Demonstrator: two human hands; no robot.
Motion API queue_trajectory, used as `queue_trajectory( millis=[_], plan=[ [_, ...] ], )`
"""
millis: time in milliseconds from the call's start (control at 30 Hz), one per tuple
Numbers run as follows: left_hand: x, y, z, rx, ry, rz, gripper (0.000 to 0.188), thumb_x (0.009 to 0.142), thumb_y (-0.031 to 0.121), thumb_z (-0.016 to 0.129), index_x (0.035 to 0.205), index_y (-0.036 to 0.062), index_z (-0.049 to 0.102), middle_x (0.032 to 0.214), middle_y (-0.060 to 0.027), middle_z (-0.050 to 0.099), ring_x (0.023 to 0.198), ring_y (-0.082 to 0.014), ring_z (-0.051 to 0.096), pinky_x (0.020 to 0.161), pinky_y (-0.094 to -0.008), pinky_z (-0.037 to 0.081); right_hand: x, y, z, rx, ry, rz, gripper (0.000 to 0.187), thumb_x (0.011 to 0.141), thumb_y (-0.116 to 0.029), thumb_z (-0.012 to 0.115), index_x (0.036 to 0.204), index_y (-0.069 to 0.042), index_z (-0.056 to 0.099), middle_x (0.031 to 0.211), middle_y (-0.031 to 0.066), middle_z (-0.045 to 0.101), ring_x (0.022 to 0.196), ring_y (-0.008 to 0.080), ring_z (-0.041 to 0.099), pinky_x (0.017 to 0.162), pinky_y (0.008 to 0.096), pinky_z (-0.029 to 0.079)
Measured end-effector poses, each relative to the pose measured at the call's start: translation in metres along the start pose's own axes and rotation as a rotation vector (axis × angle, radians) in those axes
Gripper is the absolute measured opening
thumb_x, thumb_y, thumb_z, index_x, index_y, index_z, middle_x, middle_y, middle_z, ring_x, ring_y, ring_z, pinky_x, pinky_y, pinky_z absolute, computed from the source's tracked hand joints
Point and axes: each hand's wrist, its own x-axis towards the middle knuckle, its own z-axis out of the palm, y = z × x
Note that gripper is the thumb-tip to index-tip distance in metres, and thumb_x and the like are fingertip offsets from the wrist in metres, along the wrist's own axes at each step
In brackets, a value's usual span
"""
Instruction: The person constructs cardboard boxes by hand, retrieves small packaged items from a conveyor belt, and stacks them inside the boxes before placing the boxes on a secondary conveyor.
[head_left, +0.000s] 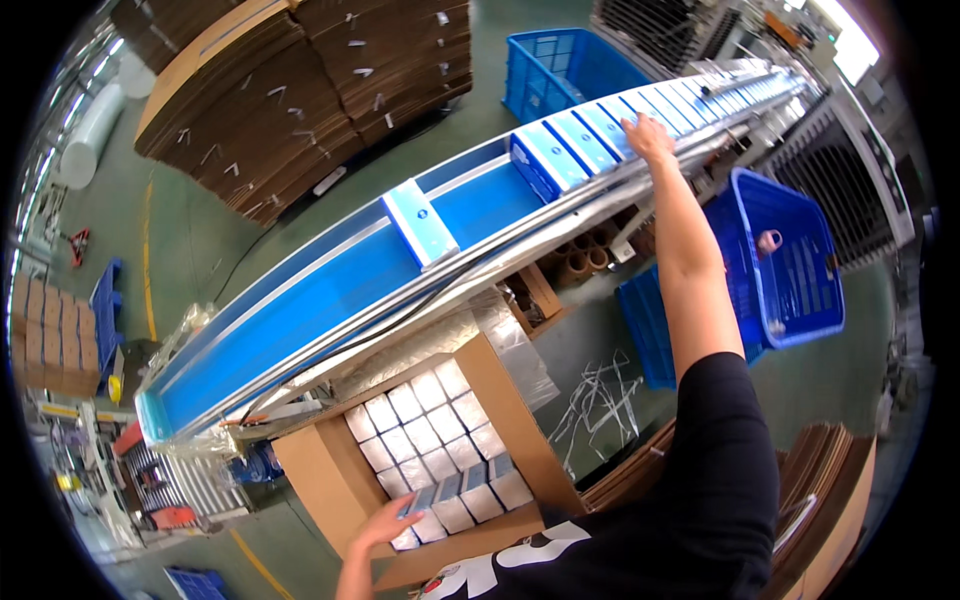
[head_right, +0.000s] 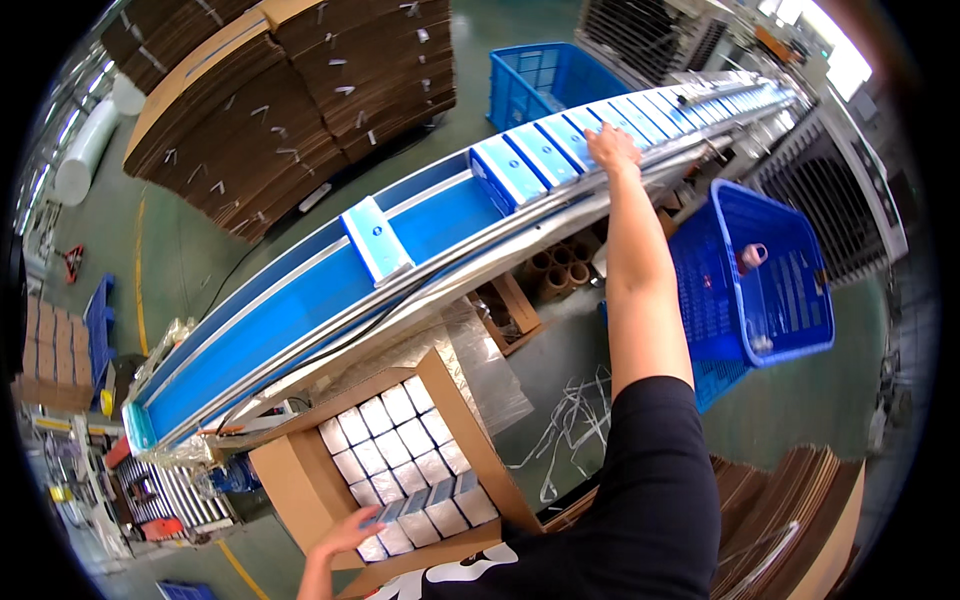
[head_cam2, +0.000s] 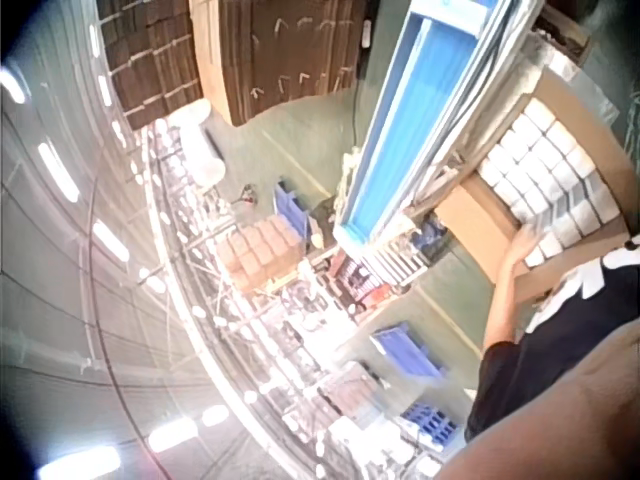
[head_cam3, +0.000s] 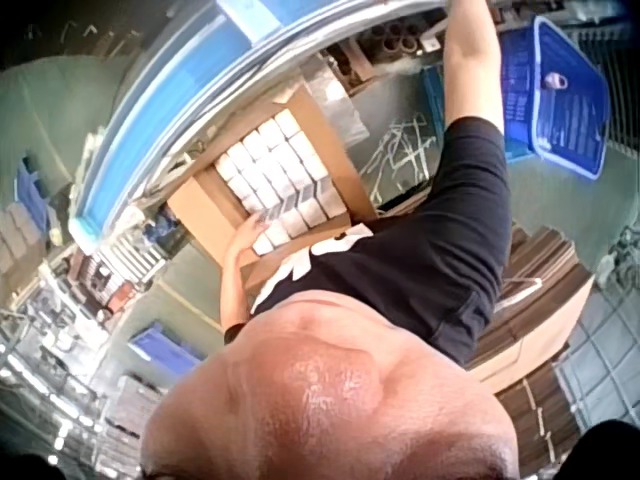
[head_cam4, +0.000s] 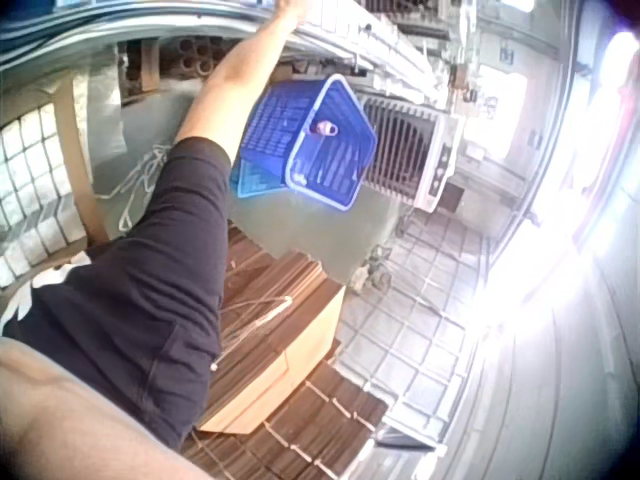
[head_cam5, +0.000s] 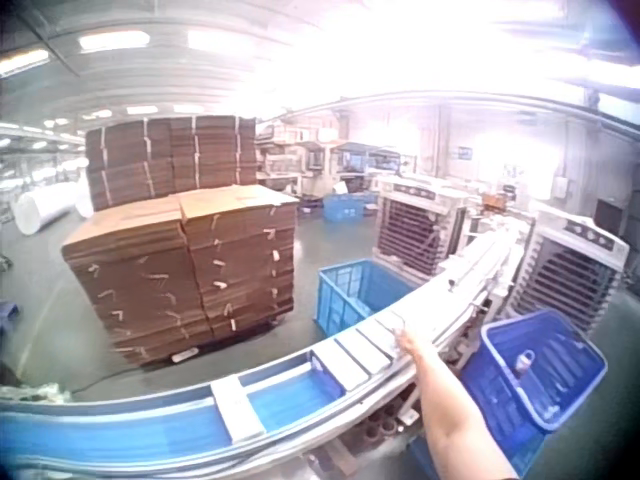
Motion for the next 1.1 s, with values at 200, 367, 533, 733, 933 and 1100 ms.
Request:
queue_trajectory(
  millis=[200, 367, 533, 733, 933, 1100],
  plan=[
    [-0.03, 0.087, -0.071, -0.354, 0.322, 0.171, 0.056, 0.086, 0.037, 0.061, 0.127, 0.0025, 0.046, 0.123, -0.0094, 0.054, 0.114, -0.0217, 0.052, 0.092, -0.0332, 0.044, 0.012, -0.005, 0.006, 0.245, -0.204, -0.069, 0.078, 0.078, -0.06, 0.05, 0.128, -0.001, 0.046, 0.128, 0.0222, 0.048, 0.118, 0.0339, 0.048, 0.1, 0.0405, 0.035],
    [0.005, 0.158, -0.203, -0.709, 0.814, 0.563, 0.044, 0.092, 0.029, 0.051, 0.129, 0.0051, 0.044, 0.116, -0.0142, 0.057, 0.108, -0.0243, 0.056, 0.088, -0.0378, 0.047, -0.066, -0.07, 0.003, 0.358, -0.6, -0.34, 0.079, 0.076, -0.062, 0.055, 0.123, 0.001, 0.05, 0.117, 0.0237, 0.054, 0.107, 0.0318, 0.055, 0.089, 0.0374, 0.044],
    [0.078, 0.184, -0.259, -0.49, 0.719, 0.399, 0.068, 0.075, 0.034, 0.072, 0.126, 0.0012, 0.044, 0.117, -0.0125, 0.055, 0.108, -0.0206, 0.051, 0.093, -0.0347, 0.038, -0.175, -0.182, 0.032, 0.496, -0.744, -0.532, 0.09, 0.065, -0.068, 0.063, 0.119, 0.004, 0.049, 0.105, 0.0239, 0.06, 0.099, 0.0341, 0.059, 0.075, 0.0392, 0.051],
    [0.057, 0.147, -0.278, -0.695, 0.708, 0.404, 0.063, 0.07, 0.024, 0.077, 0.121, 0.0018, 0.047, 0.111, -0.011, 0.059, 0.1, -0.019, 0.056, 0.087, -0.0319, 0.044, -0.233, -0.225, 0.05, 0.549, -0.606, -0.581, 0.104, 0.057, -0.069, 0.068, 0.116, 0.014, 0.044, 0.106, 0.0311, 0.057, 0.102, 0.0384, 0.057, 0.09, 0.0378, 0.044],
    [-0.018, 0.149, -0.238, -0.605, 1.081, 0.839, 0.086, 0.063, 0.019, 0.082, 0.128, -0.0016, 0.03, 0.112, -0.0132, 0.052, 0.105, -0.0214, 0.052, 0.092, -0.0331, 0.042, -0.287, -0.217, -0.024, 0.874, -0.446, -0.652, 0.095, 0.058, -0.053, 0.077, 0.119, 0.008, 0.038, 0.104, 0.0276, 0.058, 0.097, 0.0341, 0.06, 0.09, 0.0364, 0.045],
    [-0.052, 0.104, -0.151, -0.624, 1.281, 1.006, 0.103, 0.059, 0.014, 0.084, 0.134, 0.001, 0.015, 0.124, -0.0157, 0.039, 0.116, -0.0251, 0.043, 0.095, -0.0391, 0.042, -0.365, -0.171, -0.03, 1.124, -0.288, -0.745, 0.101, 0.058, -0.034, 0.085, 0.13, 0.002, 0.024, 0.115, 0.0189, 0.05, 0.106, 0.0279, 0.052, 0.091, 0.0372, 0.044]
  ],
)
